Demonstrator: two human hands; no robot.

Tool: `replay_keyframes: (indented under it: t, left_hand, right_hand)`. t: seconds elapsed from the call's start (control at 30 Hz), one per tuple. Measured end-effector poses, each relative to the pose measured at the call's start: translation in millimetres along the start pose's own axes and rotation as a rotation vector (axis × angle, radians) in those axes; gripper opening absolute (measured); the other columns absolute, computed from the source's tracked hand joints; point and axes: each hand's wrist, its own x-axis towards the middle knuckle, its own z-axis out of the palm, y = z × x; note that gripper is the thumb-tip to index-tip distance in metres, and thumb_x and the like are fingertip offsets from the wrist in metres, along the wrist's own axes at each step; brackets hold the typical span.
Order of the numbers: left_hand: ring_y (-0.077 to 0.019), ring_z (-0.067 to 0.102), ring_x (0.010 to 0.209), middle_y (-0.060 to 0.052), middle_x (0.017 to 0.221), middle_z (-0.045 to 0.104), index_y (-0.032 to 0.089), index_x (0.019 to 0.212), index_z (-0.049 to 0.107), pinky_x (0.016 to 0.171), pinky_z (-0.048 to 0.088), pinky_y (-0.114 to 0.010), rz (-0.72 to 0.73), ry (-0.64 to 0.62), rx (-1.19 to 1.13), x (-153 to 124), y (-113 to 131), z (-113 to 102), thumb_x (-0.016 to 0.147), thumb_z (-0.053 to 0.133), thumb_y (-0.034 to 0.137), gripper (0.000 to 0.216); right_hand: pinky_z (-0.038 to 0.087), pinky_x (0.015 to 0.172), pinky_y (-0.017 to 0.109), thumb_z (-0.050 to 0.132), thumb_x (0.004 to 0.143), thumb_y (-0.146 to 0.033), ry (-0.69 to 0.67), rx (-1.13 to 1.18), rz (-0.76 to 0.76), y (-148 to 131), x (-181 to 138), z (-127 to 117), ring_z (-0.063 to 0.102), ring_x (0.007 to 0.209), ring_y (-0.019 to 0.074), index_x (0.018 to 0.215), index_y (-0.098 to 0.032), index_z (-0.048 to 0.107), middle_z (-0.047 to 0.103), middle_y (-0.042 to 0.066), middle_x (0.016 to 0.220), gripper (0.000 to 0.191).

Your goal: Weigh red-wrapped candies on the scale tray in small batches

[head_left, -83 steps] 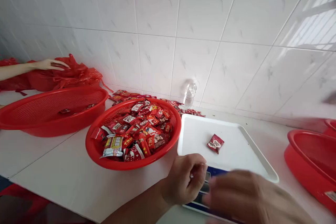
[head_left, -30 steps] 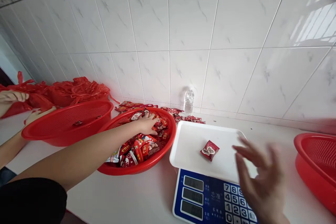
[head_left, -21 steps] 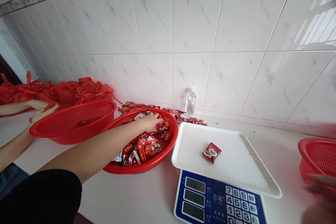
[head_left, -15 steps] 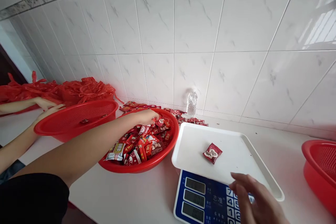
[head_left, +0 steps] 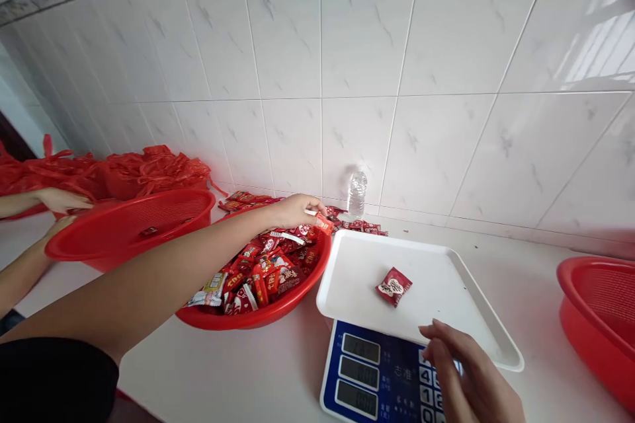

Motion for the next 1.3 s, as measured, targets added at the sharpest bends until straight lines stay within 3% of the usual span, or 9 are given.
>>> replay_keyframes:
  t: [0.17,0.3,0.53,0.6,0.73,0.9,1.0,1.1,1.3]
  left_hand:
    - [-0.0203,0.063,0.099,-0.003,0.106,0.069,0.018,0.103,0.067,0.086,0.044,-0.028,0.092,-0.139,-0.072,15,44,43,0.076,0.067,0.030,0.030]
    - [-0.0230,0.061,0.108,-0.009,0.118,0.065,0.017,0.117,0.061,0.091,0.045,-0.033,0.121,-0.154,-0.009,27,61,81,0.084,0.060,0.029,0.035]
    - [-0.0343,0.017,0.146,-0.017,0.158,0.024,0.019,0.149,0.029,0.114,0.018,-0.056,0.142,-0.348,0.230,37,71,131,0.085,0.045,0.067,0.082]
    - [-0.0368,0.009,0.147,-0.015,0.159,0.021,0.024,0.150,0.028,0.111,0.008,-0.065,0.167,-0.383,0.309,34,76,143,0.082,0.040,0.076,0.087]
    - [-0.0359,0.008,0.147,-0.013,0.158,0.027,0.026,0.148,0.036,0.113,-0.003,-0.062,0.341,-0.357,0.402,28,81,159,0.082,0.035,0.078,0.084]
    - [-0.0281,0.026,0.144,-0.010,0.154,0.036,0.024,0.144,0.041,0.116,0.018,-0.049,0.401,-0.256,0.204,33,70,139,0.092,0.042,0.060,0.064]
    - [-0.0165,0.054,0.123,-0.004,0.135,0.059,0.024,0.128,0.055,0.103,0.040,-0.027,0.178,-0.004,0.173,37,45,105,0.094,0.048,0.033,0.036]
    - [-0.0197,0.062,0.105,-0.009,0.118,0.066,0.016,0.120,0.056,0.089,0.048,-0.031,-0.050,0.102,0.262,34,6,68,0.096,0.036,0.020,0.032]
    - [-0.0237,0.066,0.083,-0.005,0.089,0.070,0.018,0.090,0.067,0.075,0.049,-0.030,-0.229,-0.116,0.404,5,-53,47,0.073,0.068,0.020,0.017]
  right_hand:
    - [0.057,0.054,0.023,0.055,0.089,-0.010,-0.128,0.018,-0.226,17,13,-8,0.065,0.065,0.0129,0.111,-0.023,0.061,0.070,0.006,0.091,0.026]
    - [0.056,0.055,0.023,0.053,0.089,-0.008,-0.130,-0.010,-0.216,19,17,-11,0.066,0.070,0.0135,0.113,-0.024,0.058,0.069,0.005,0.093,0.029]
    - [0.056,0.061,0.023,0.051,0.090,-0.007,-0.121,-0.025,-0.229,16,21,-8,0.066,0.071,0.0123,0.112,-0.024,0.058,0.068,0.003,0.094,0.029]
    - [0.056,0.061,0.023,0.051,0.090,-0.007,-0.131,-0.025,-0.236,17,21,-8,0.066,0.070,0.0119,0.112,-0.024,0.058,0.068,0.003,0.094,0.029]
    - [0.055,0.059,0.022,0.051,0.090,-0.009,-0.150,-0.018,-0.245,20,18,-10,0.066,0.070,0.0119,0.112,-0.024,0.059,0.068,0.004,0.095,0.027]
    - [0.055,0.055,0.018,0.054,0.090,-0.013,-0.160,-0.069,-0.253,25,16,-13,0.067,0.068,0.0117,0.108,-0.023,0.062,0.068,0.004,0.093,0.022]
    - [0.053,0.052,0.016,0.054,0.090,-0.017,-0.159,-0.091,-0.250,25,17,-13,0.066,0.065,0.0109,0.105,-0.023,0.063,0.069,0.003,0.091,0.019]
    - [0.052,0.052,0.017,0.054,0.091,-0.021,-0.138,-0.082,-0.200,20,16,-13,0.065,0.065,0.0114,0.101,-0.025,0.065,0.069,0.002,0.089,0.016]
    - [0.048,0.052,0.019,0.053,0.092,-0.029,-0.104,-0.041,0.010,7,10,-9,0.063,0.072,0.0134,0.097,-0.027,0.067,0.067,0.002,0.091,0.015]
